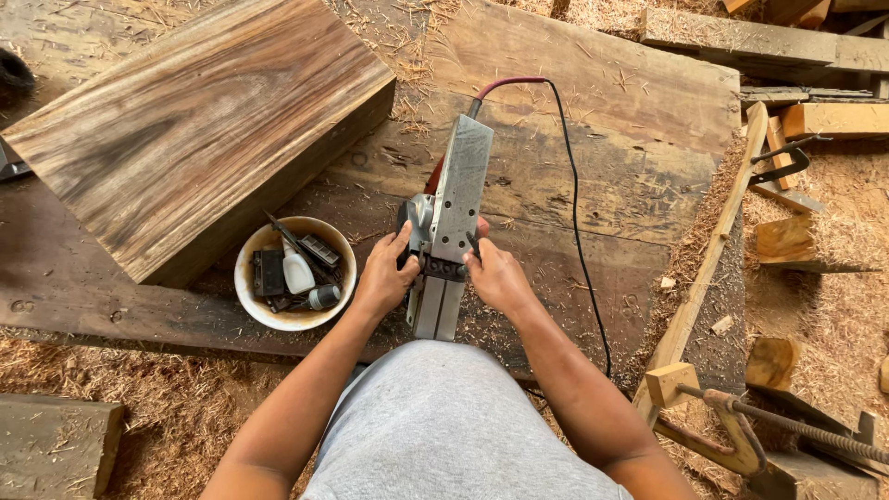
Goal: The person repeatedly adjusts a handheld electric planer on a workbench using a small wrench. They loosen and tighten screws on the planer's base plate, remove and replace a blade cartridge, and reposition the tool several times. The planer is not used to cut wood during the clip.
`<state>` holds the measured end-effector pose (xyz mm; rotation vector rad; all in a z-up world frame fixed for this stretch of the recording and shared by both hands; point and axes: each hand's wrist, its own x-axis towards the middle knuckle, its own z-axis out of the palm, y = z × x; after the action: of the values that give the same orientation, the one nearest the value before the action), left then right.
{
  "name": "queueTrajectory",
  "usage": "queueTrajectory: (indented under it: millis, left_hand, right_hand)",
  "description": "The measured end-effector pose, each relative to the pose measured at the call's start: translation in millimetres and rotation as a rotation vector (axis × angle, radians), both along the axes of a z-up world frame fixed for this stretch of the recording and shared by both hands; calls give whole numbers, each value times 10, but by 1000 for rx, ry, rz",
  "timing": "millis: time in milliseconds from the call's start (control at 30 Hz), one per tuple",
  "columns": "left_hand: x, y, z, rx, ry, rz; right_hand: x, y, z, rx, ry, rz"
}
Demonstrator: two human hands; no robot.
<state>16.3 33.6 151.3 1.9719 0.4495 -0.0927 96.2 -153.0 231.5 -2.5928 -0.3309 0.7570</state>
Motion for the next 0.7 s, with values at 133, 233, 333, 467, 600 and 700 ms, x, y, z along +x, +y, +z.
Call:
queueTrajectory:
  millis: [133, 233, 333, 467, 600, 700]
  left_hand:
    - [-17, 16, -46, 33, -59, -11]
    - [-52, -16, -69, 60, -94, -19]
    - [-51, -33, -63, 95, -143, -10]
    - [-103, -40, -153, 198, -238, -30]
    - [17, 126, -181, 302, -377, -176]
    - [155, 254, -164, 286, -452, -335]
  right_hand:
    - [175, -4, 19, -53, 41, 195]
    - [167, -13, -81, -56, -15, 179]
    - [152, 24, -188, -86, -220, 162]
    - [97, -17, -325, -127, -411, 237]
    - [120, -40, -313, 7, -575, 276]
    - [114, -31, -319, 51, -644, 276]
